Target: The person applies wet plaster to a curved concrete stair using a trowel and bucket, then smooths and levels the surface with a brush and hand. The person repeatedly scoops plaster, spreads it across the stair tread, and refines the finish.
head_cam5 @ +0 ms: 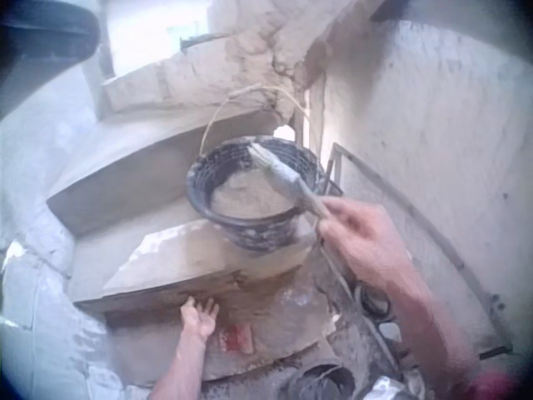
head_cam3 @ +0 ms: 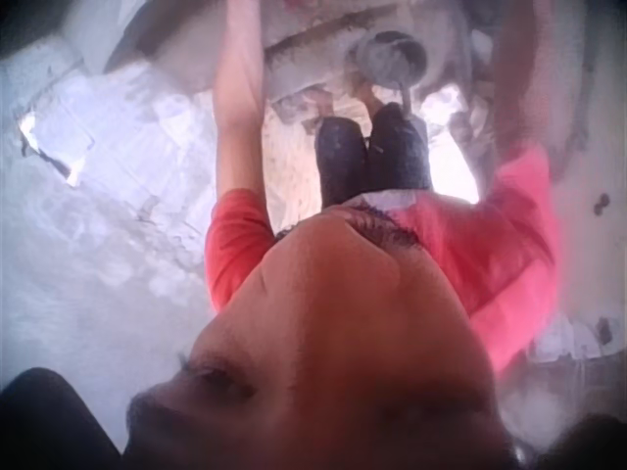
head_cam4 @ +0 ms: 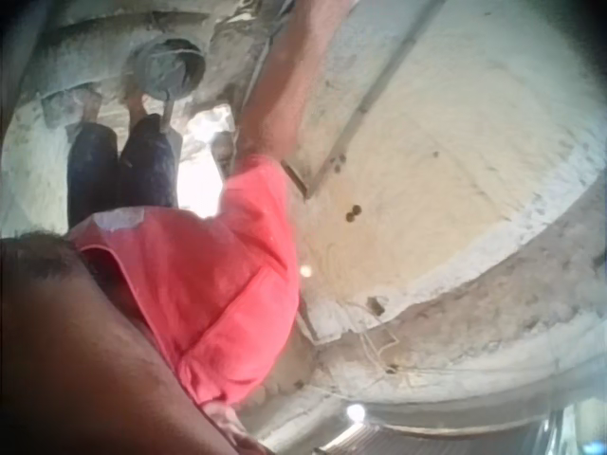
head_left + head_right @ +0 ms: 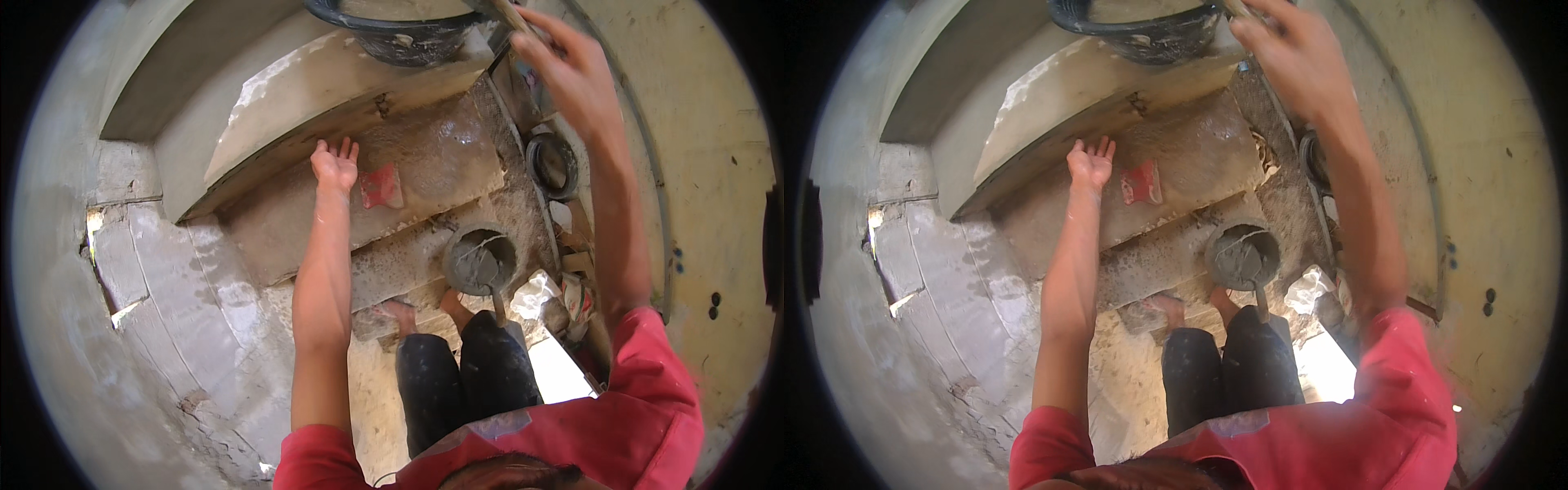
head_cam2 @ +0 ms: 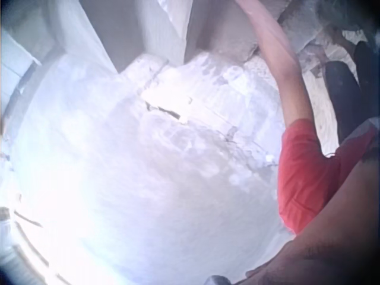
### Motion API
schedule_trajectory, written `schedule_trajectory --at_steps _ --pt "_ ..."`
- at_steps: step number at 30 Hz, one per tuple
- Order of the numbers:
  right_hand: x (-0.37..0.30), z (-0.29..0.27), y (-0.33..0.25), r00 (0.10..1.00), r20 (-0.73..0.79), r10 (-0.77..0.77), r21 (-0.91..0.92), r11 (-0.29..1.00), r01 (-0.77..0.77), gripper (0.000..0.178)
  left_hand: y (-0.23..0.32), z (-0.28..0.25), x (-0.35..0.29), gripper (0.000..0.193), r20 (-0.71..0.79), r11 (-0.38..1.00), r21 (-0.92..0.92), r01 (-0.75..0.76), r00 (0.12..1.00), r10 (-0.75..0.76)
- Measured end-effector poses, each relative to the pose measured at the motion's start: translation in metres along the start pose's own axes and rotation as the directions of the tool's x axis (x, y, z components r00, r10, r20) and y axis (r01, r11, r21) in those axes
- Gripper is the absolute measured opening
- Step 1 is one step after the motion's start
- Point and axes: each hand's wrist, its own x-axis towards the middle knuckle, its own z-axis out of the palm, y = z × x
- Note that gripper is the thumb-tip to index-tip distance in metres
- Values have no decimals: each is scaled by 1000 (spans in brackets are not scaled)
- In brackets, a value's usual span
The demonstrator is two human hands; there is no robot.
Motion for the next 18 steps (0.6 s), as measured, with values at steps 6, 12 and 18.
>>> schedule_trajectory --at_steps 6,12,18 --pt "-117 20 38 880 -130 457 556 768 -317 46 8 -2 8 70 -6 998 57 -12 1000 13" --pt "-179 95 110 792 154 591 748 454 -484 56 18 -20 11 71 -15 999 47 -4 1000 5" --pt "-136 222 177 678 -248 692 202 721 -663 61 54 -44 10 70 -52 998 45 -40 998 42"
